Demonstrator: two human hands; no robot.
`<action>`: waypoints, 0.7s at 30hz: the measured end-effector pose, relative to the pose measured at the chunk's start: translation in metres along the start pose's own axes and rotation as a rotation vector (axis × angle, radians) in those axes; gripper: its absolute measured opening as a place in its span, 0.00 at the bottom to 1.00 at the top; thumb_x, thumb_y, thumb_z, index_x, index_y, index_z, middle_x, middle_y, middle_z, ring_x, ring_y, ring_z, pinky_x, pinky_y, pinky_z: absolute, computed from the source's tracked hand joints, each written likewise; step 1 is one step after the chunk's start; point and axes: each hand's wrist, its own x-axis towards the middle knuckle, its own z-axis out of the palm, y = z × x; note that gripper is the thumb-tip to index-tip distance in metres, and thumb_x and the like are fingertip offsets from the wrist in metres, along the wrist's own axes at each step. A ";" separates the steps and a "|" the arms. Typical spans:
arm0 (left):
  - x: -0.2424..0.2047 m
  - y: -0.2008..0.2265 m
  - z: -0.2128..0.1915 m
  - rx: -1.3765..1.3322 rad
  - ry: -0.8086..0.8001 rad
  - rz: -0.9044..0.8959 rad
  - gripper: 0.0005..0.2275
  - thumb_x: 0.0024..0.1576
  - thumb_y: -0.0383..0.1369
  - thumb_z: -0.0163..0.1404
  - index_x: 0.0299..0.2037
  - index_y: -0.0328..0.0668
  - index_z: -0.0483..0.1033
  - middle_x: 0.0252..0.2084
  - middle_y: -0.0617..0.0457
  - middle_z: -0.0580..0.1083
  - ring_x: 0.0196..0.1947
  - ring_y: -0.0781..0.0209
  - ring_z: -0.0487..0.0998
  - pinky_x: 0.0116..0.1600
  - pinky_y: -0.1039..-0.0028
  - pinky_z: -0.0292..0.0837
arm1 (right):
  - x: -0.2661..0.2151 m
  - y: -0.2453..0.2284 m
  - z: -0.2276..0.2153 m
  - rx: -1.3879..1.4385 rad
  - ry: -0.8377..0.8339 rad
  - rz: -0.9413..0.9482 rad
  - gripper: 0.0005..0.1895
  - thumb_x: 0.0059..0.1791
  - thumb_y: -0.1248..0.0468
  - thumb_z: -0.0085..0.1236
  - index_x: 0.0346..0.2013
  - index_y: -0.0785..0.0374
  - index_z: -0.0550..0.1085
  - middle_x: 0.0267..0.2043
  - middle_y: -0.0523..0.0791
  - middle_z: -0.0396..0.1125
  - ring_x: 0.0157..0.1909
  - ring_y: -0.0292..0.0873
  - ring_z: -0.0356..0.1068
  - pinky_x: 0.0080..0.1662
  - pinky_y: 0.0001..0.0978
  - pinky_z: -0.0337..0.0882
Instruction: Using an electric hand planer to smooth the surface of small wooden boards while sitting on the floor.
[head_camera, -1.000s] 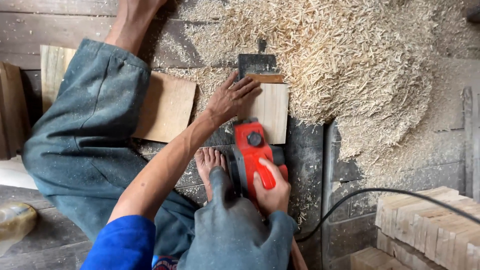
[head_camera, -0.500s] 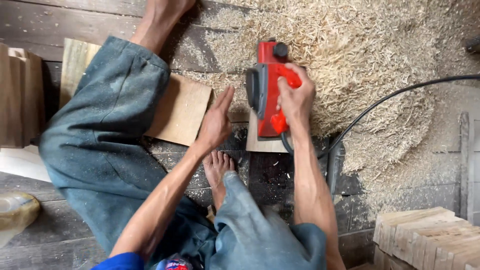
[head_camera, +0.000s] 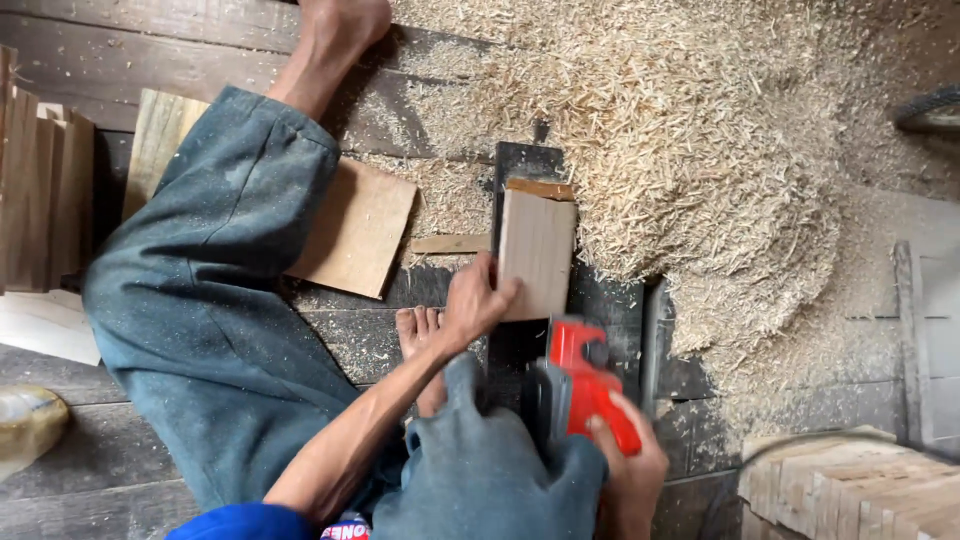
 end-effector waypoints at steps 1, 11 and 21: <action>-0.014 0.021 -0.006 0.010 -0.005 0.003 0.19 0.55 0.51 0.47 0.39 0.41 0.66 0.31 0.46 0.76 0.29 0.50 0.74 0.33 0.56 0.68 | 0.002 0.018 -0.002 0.009 -0.001 0.007 0.30 0.42 0.57 0.61 0.60 0.51 0.78 0.67 0.50 0.71 0.66 0.51 0.70 0.66 0.49 0.69; -0.049 0.074 0.015 0.190 0.064 0.172 0.14 0.58 0.43 0.50 0.41 0.45 0.61 0.32 0.52 0.68 0.23 0.62 0.64 0.23 0.70 0.62 | -0.005 0.121 -0.010 0.150 0.069 0.025 0.28 0.40 0.59 0.70 0.55 0.61 0.83 0.49 0.49 0.80 0.49 0.41 0.75 0.52 0.33 0.73; -0.045 0.112 -0.008 0.164 -0.172 -0.128 0.48 0.49 0.61 0.45 0.79 0.50 0.44 0.81 0.30 0.35 0.79 0.28 0.40 0.72 0.26 0.34 | -0.011 0.093 -0.011 0.225 0.032 0.057 0.26 0.44 0.64 0.67 0.58 0.59 0.81 0.52 0.52 0.79 0.49 0.46 0.77 0.49 0.36 0.78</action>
